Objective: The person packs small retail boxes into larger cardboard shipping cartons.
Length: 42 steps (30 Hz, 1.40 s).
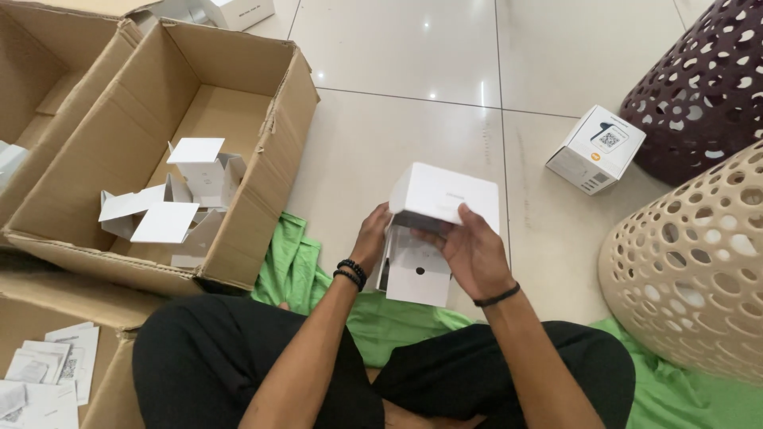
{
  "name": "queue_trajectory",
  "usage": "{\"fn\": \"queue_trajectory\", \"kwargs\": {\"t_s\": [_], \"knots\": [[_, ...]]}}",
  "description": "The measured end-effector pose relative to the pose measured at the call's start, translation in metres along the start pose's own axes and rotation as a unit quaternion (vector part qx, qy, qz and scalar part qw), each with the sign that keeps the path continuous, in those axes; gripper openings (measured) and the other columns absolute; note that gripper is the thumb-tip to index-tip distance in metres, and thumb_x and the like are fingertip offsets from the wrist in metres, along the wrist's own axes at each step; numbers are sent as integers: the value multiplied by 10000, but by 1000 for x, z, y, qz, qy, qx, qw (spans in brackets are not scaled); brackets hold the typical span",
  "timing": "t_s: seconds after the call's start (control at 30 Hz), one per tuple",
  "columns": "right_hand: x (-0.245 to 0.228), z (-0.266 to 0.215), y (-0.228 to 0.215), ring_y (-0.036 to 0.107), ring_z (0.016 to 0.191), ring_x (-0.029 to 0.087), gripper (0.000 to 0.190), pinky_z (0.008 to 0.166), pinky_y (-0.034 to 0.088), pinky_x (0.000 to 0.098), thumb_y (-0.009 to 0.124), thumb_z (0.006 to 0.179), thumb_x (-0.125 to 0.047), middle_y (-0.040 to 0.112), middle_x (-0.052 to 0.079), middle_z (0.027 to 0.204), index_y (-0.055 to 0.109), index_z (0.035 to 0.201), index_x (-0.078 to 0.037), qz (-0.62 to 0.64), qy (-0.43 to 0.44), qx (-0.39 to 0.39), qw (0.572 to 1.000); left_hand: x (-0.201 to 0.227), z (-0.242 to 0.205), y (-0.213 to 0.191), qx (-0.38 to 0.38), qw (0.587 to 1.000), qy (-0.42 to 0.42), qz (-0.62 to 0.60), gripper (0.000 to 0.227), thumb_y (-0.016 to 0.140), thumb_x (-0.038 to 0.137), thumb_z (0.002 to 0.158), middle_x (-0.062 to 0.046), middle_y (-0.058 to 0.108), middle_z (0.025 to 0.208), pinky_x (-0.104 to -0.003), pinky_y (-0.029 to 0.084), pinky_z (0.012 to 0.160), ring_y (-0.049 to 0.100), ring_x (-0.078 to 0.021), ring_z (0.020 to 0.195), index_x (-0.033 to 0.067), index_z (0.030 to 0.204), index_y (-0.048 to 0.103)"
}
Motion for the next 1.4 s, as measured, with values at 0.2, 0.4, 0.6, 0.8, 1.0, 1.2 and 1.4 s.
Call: {"fn": "queue_trajectory", "kwargs": {"t_s": [0.2, 0.4, 0.6, 0.8, 1.0, 1.2, 1.4], "knots": [[7, 48, -47, 364, 1465, 380, 785, 1163, 306, 501, 637, 950, -541, 447, 184, 1554, 428, 1516, -37, -629, -110, -47, 768, 14, -14, 3, 23, 992, 4, 128, 465, 493, 276, 999, -119, 674, 1336, -334, 485, 1039, 638, -218, 1221, 46, 1391, 587], [27, 1, -19, 510, 1358, 315, 798, 1136, 408, 422, 729, 774, -572, 587, 108, 1439, 548, 1413, -128, -798, 95, -80, 590, 25, -23, 2, 51, 969, 29, 239, 420, 567, 292, 971, -118, 708, 1274, -366, 553, 951, 703, -252, 1110, 66, 1321, 614], [49, -9, -29, 528, 1293, 334, 909, 1109, 383, 460, 824, 693, -595, 617, 151, 1344, 537, 1384, -78, -834, 46, -95, 541, 52, -35, 3, 33, 929, 15, 369, 467, 610, 261, 907, -119, 726, 1185, -400, 537, 919, 706, -286, 1034, 92, 1343, 589], [57, 18, -11, 586, 1220, 313, 1005, 1047, 473, 407, 910, 562, -450, 652, 120, 1239, 494, 1418, -128, -786, 164, -130, 582, 97, -64, -18, 3, 908, -101, 407, 512, 640, 237, 815, -127, 767, 943, -403, 641, 848, 806, -304, 835, 106, 1309, 605], [59, 42, 16, 689, 1126, 311, 962, 957, 562, 412, 881, 573, -371, 682, 109, 1256, 482, 1435, -216, -786, 215, -181, 551, 74, -54, -67, 51, 860, -79, 502, 490, 676, 279, 789, -129, 744, 1082, -452, 548, 935, 707, -320, 1028, 170, 1266, 655], [60, 21, 51, 661, 1146, 330, 1027, 956, 546, 435, 905, 627, -481, 678, 130, 1259, 389, 1483, -248, -818, 255, -178, 484, 74, -61, -48, 44, 855, -72, 512, 431, 643, 343, 856, -104, 703, 1250, -472, 513, 1001, 660, -328, 1170, 196, 1261, 661], [32, 2, 24, 712, 862, 245, 560, 783, 573, 382, 741, 823, -260, 771, 105, 980, 576, 1344, -141, -757, 134, -85, 634, 122, -83, -15, -129, 861, 126, 475, 629, 723, 458, 851, -137, 557, 1408, -472, 472, 1060, 526, -346, 1323, 134, 1370, 576]]}}
Point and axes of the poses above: each hand's wrist, its own z-axis towards the middle knuckle, its own y-axis out of the palm, x = y × z, the point moved 4 cm from there along z, towards the middle knuckle
